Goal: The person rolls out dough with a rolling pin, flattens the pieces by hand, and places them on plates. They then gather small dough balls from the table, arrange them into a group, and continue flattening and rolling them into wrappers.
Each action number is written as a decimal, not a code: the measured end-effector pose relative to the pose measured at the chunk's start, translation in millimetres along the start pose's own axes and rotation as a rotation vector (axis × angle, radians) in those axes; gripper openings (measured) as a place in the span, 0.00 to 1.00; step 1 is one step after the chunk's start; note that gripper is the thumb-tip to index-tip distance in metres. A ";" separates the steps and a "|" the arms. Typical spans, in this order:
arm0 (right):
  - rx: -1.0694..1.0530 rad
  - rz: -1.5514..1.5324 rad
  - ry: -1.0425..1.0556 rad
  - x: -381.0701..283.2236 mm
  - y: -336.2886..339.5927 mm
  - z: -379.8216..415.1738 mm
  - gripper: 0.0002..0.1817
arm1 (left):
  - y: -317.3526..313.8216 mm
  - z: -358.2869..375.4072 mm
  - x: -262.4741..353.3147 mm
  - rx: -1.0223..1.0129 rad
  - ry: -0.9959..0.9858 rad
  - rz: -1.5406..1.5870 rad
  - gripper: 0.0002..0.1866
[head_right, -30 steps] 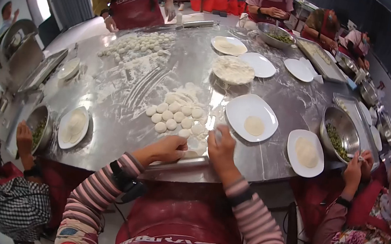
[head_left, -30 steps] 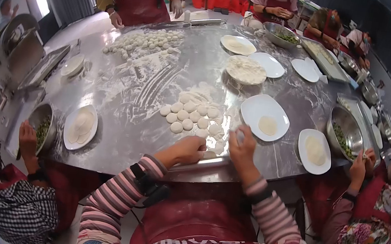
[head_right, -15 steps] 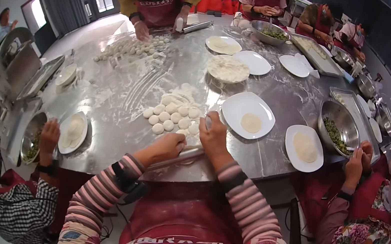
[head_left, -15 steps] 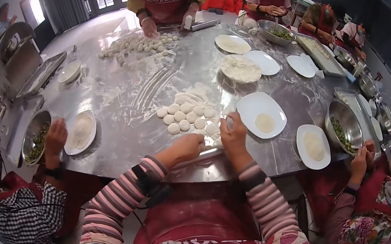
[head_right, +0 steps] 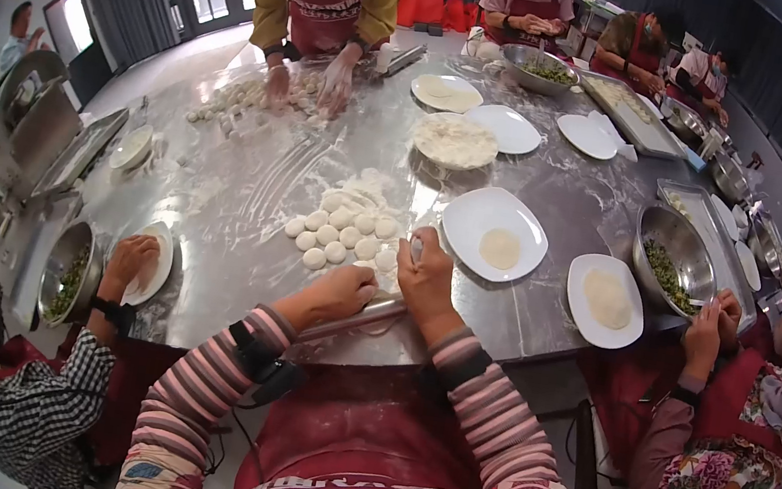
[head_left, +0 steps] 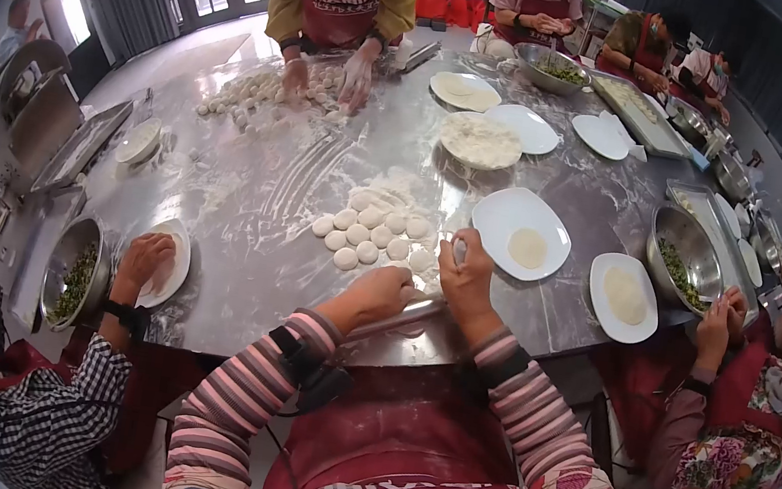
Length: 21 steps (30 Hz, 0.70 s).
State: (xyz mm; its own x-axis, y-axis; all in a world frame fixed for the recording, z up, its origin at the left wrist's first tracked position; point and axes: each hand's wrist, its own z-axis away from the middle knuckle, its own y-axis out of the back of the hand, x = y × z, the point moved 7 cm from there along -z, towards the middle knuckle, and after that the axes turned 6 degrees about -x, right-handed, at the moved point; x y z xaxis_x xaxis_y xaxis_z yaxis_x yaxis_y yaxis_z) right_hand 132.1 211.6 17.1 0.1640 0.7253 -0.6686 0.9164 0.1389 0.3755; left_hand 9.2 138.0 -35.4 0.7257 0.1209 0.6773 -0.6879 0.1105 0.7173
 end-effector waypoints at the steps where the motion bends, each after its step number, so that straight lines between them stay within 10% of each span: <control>1: -0.005 0.005 0.009 -0.8 5.2 6.4 0.08 | -2.2 -3.2 0.0 -0.037 0.005 0.002 0.12; 21: 0.038 0.026 -0.057 -23.2 41.7 53.0 0.09 | -10.0 9.0 -7.4 -0.081 0.006 0.016 0.10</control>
State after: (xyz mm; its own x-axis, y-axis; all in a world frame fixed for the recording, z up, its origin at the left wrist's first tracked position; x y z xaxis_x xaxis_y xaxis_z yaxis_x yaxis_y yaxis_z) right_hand 185.8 164.8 14.2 0.2071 0.6883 -0.6952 0.9248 0.0940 0.3687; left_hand 10.8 127.1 -46.1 0.7145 0.1288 0.6877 -0.6985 0.1874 0.6906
